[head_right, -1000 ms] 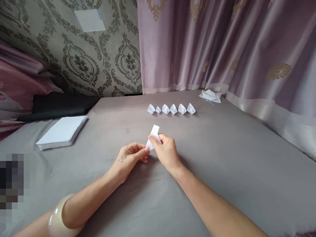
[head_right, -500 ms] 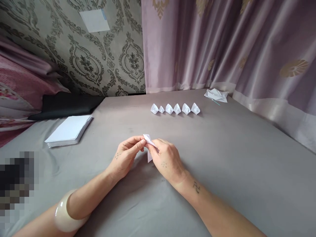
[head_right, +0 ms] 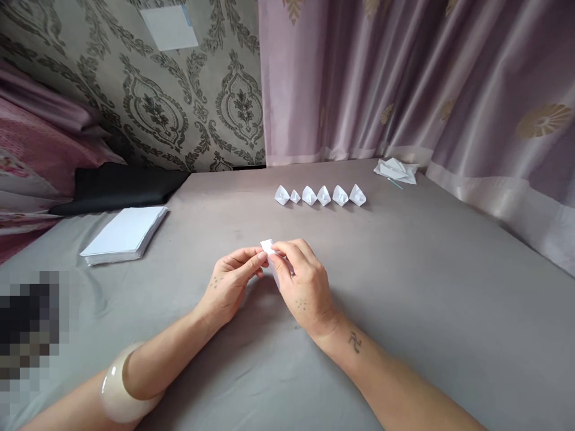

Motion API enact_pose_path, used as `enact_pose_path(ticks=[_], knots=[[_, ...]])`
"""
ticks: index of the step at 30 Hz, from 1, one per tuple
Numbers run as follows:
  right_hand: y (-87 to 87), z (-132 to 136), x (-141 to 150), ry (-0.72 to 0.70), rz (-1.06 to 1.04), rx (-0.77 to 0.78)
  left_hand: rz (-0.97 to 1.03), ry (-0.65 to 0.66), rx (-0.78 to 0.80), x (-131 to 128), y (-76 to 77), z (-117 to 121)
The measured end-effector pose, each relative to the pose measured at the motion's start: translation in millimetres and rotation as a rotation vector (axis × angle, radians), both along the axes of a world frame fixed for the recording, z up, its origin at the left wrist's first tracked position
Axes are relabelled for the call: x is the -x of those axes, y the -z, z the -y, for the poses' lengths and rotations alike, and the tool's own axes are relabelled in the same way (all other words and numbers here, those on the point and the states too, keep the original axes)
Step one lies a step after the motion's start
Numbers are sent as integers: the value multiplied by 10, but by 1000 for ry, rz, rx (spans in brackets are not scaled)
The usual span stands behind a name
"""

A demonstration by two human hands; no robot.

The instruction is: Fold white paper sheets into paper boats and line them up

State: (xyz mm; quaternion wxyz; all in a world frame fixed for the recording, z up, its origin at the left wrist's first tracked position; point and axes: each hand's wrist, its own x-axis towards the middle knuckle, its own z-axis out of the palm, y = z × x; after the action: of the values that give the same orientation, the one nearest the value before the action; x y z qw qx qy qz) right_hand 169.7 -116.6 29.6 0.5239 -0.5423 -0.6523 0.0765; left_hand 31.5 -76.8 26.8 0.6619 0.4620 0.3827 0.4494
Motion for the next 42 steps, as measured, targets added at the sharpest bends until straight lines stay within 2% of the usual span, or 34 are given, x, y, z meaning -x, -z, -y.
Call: enact_pose_path(ticks=[5,14,29,37,42], knots=[[40,-2,12,25,44,-3,39,13,51,6,-5,2],[29,25,48,-1,63,17,115,39,25,1,30,2],[-53,42,67,9,-8,54,79,59,2,0,12,14],[-25,42,65,19,24,43,71,99,-22,-1,-25,34],[-61,45,72,-7,-40,86,76,100,-19,5,-23,32]])
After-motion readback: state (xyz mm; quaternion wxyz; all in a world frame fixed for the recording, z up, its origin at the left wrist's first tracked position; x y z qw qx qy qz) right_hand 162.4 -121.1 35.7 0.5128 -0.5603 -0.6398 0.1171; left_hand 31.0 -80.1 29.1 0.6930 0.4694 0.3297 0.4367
